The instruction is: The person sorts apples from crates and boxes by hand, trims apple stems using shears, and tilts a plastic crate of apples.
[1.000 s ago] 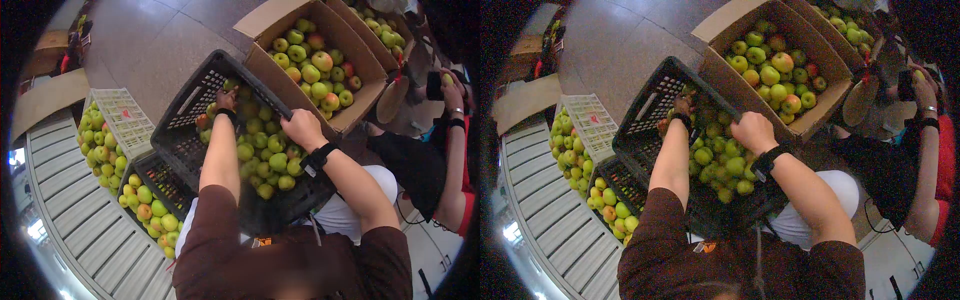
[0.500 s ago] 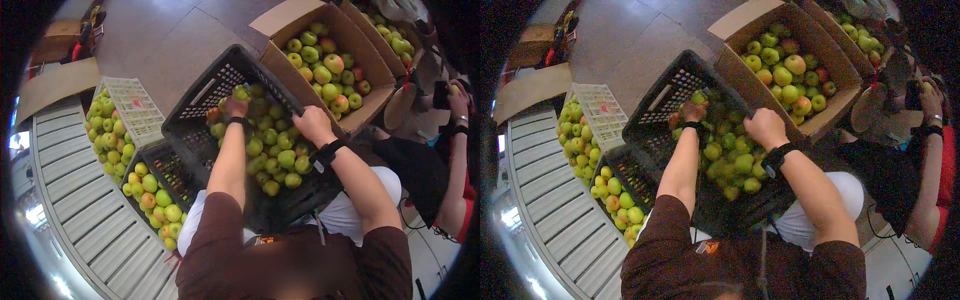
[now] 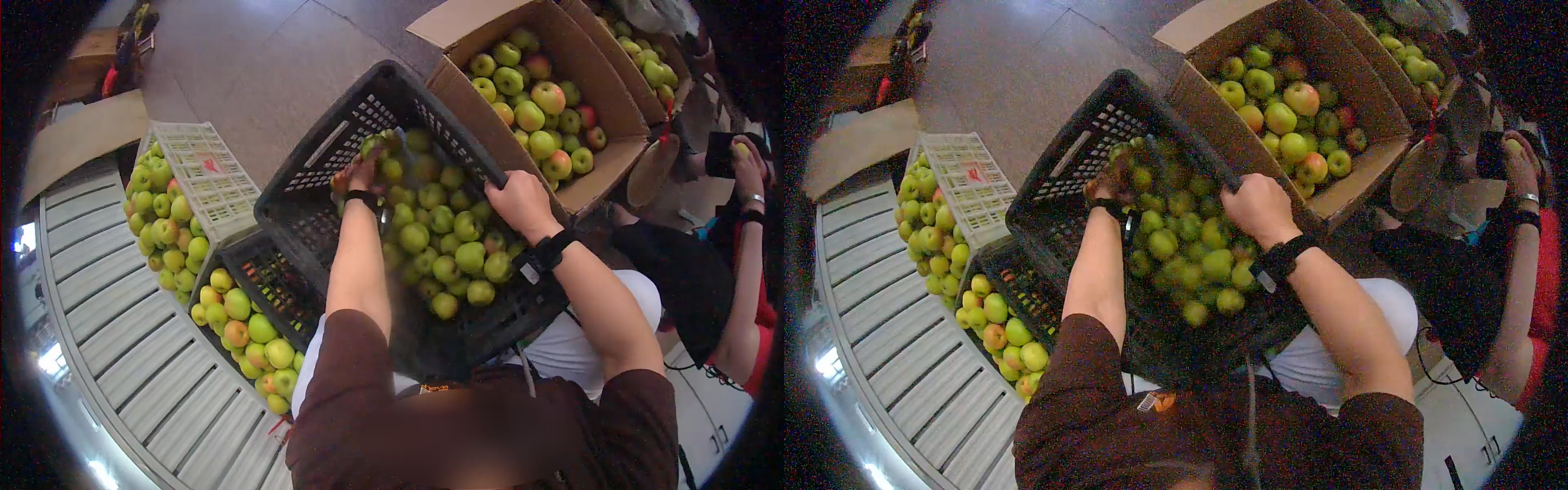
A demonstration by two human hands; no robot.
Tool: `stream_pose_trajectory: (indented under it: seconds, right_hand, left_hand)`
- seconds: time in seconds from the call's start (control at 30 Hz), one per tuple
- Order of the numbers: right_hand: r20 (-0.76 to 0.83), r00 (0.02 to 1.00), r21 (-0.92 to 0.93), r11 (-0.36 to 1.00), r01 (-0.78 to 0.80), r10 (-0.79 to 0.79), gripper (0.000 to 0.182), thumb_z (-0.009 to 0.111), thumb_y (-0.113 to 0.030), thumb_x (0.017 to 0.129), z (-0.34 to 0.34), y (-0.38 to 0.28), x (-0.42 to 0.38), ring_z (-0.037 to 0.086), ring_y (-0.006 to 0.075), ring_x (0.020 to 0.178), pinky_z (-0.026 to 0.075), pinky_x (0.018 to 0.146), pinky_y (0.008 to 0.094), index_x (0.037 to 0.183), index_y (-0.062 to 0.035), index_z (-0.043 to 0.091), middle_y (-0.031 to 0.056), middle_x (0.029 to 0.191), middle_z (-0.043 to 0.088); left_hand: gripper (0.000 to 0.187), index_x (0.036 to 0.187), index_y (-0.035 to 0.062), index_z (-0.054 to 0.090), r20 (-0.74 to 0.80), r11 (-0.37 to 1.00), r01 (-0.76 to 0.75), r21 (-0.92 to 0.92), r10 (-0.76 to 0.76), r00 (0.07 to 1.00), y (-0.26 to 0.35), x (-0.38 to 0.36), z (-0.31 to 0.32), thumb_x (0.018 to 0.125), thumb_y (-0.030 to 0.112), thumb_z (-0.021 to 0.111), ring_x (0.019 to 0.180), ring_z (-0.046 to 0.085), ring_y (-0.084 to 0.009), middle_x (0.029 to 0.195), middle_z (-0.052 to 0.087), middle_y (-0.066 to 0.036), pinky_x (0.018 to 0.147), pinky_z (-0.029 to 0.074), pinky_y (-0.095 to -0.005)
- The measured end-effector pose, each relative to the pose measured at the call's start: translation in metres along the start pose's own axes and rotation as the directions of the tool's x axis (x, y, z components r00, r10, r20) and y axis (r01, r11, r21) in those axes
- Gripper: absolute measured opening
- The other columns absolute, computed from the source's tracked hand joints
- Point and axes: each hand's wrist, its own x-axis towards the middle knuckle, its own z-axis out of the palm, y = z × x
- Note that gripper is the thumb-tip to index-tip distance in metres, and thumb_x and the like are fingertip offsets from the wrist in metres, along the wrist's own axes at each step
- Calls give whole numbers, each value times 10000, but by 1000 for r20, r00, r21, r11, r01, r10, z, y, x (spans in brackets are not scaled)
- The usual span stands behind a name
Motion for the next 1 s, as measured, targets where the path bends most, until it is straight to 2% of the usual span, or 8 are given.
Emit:
stream_pose_trajectory:
  seconds: [0.03, 0.07, 0.1, 0.13, 0.33, 0.53, 0.63, 1.0]
  right_hand:
    - [-2, 1000, -3, 1000, 12, -12, 371, 573, -342, 738, 1, 1, 0, 590, 388, 800, 474, 734, 452, 782, 22, 632, 238, 809, 611]
    - [-5, 1000, -4, 1000, 24, -24, 374, 573, -343, 738, 2, 2, 1, 590, 387, 801, 474, 733, 451, 780, 24, 632, 239, 812, 610]
    - [-10, 999, -4, 999, 35, -35, 376, 573, -343, 739, 2, 3, 1, 590, 387, 802, 474, 733, 450, 777, 27, 631, 241, 815, 610]
    - [-6, 999, -13, 999, 35, -35, 380, 572, -343, 740, 1, 2, 1, 590, 387, 806, 474, 735, 449, 777, 31, 631, 243, 818, 610]
    - [-10, 998, -42, 998, 56, -57, 402, 562, -349, 745, 1, 5, 2, 588, 393, 826, 470, 746, 450, 789, 45, 630, 252, 835, 608]
    - [-17, 999, -31, 998, 49, -50, 367, 564, -322, 731, -3, 3, -1, 594, 386, 834, 475, 758, 444, 789, 33, 637, 249, 869, 610]
    - [-19, 999, -28, 999, 37, -38, 339, 560, -297, 721, -6, 1, -4, 599, 378, 837, 480, 757, 437, 792, 24, 642, 244, 871, 613]
    - [-36, 998, -36, 998, 47, -48, 318, 550, -283, 722, -5, 3, -4, 606, 359, 850, 485, 770, 427, 818, 3, 651, 218, 887, 625]
  left_hand:
    - [971, 1338, 82, 288, -39, 995, -90, 47, 92, 995, 18, -20, -19, 558, 382, 782, 1232, 343, -285, 1324, 380, -123, 1001, 319, -400]
    - [921, 1313, 61, 307, -3, 786, -61, -615, 75, 997, -18, 20, 23, 578, 339, 788, 1175, 392, -267, 1289, 407, -134, 948, 356, -376]
    - [872, 1289, 41, 327, 33, 200, 21, -980, 58, 998, -18, 26, 26, 597, 295, 793, 1119, 441, -250, 1255, 435, -145, 896, 392, -353]
    - [826, 1264, 32, 356, 160, 62, 165, -984, -73, 984, -18, 30, 30, 609, 283, 792, 1066, 477, -233, 1212, 471, -143, 854, 414, -340]
    - [610, 999, 13, 570, -193, 524, 32, -851, -369, 909, 58, -66, -42, 610, 443, 760, 810, 568, -178, 911, 595, -60, 705, 458, -297]
    - [713, 1071, 29, 573, -300, 963, -179, -200, 114, 947, 61, -95, -37, 522, 421, 804, 1120, 453, -307, 1302, 368, -204, 919, 393, -398]
    - [678, 1064, 116, 596, -47, 826, -548, 131, 558, 829, 86, -143, -35, 474, 371, 813, 1155, 377, -426, 1388, 222, -196, 930, 390, -467]
    - [818, 1209, 155, 507, 426, 498, -805, 323, 683, 593, 101, -187, 9, 463, 309, 806, 1224, 276, -450, 1405, 229, -132, 989, 307, -540]
